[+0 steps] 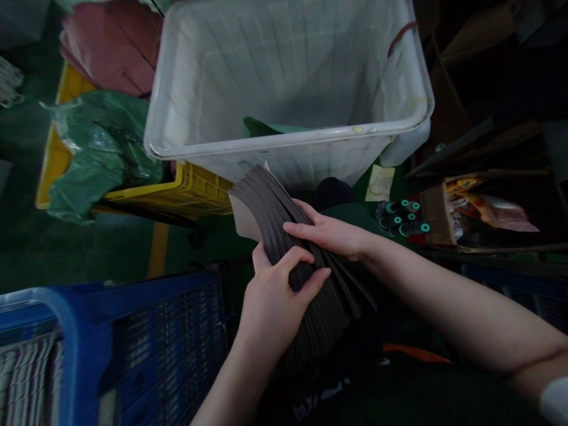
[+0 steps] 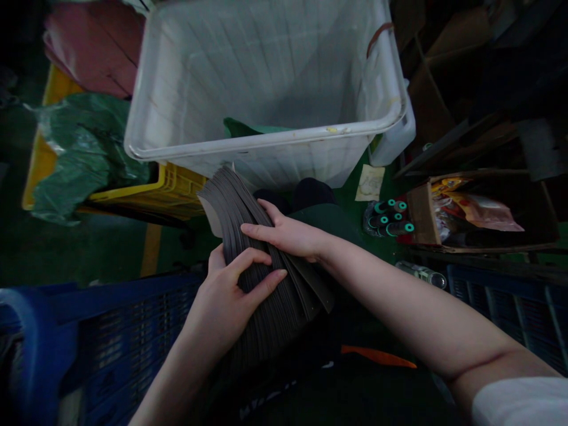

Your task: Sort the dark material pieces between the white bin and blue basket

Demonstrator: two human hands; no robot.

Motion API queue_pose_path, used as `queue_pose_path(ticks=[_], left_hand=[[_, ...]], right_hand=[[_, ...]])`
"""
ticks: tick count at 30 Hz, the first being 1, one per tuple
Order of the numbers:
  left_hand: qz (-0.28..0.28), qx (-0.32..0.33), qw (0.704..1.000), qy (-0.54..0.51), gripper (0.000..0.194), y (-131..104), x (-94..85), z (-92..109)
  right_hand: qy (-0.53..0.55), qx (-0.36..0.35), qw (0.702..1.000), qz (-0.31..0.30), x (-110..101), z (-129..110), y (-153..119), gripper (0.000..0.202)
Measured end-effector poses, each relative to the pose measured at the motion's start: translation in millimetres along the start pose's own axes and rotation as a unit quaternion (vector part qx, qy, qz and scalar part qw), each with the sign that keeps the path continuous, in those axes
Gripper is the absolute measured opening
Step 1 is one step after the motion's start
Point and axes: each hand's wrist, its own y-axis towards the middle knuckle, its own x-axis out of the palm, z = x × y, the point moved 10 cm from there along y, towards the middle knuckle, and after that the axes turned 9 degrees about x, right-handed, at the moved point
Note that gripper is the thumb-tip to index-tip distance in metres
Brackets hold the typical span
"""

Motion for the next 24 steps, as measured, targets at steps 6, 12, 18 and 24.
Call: queue_pose_path(ticks=[6, 12, 18, 24], left_hand=[[-0.002, -0.009, 1.000, 0.004, 0.022, -1.8, 0.1, -2.1], [-0.002, -0.005, 1.000, 0.002, 0.021, -1.8, 0.9, -2.6], [-0.003, -0.008, 1.000, 0.004, 0.023, -2.2, 1.3, -3.7], [0.004, -0.003, 1.000, 0.003, 0.021, -1.7, 1.2, -4.4]], right_hand=[[0.034, 0.011, 0.999, -0.010, -2.0, 0.6, 0.0, 0.074], [0.062, 0.017, 0.998, -0.017, -3.9, 1.7, -1.2, 0.069], [0.062, 0.018, 0.998, 0.000, -7.8, 2.5, 0.9, 0.064], [0.101, 0.018, 0.995, 0.017, -15.4, 2.9, 1.6, 0.052]])
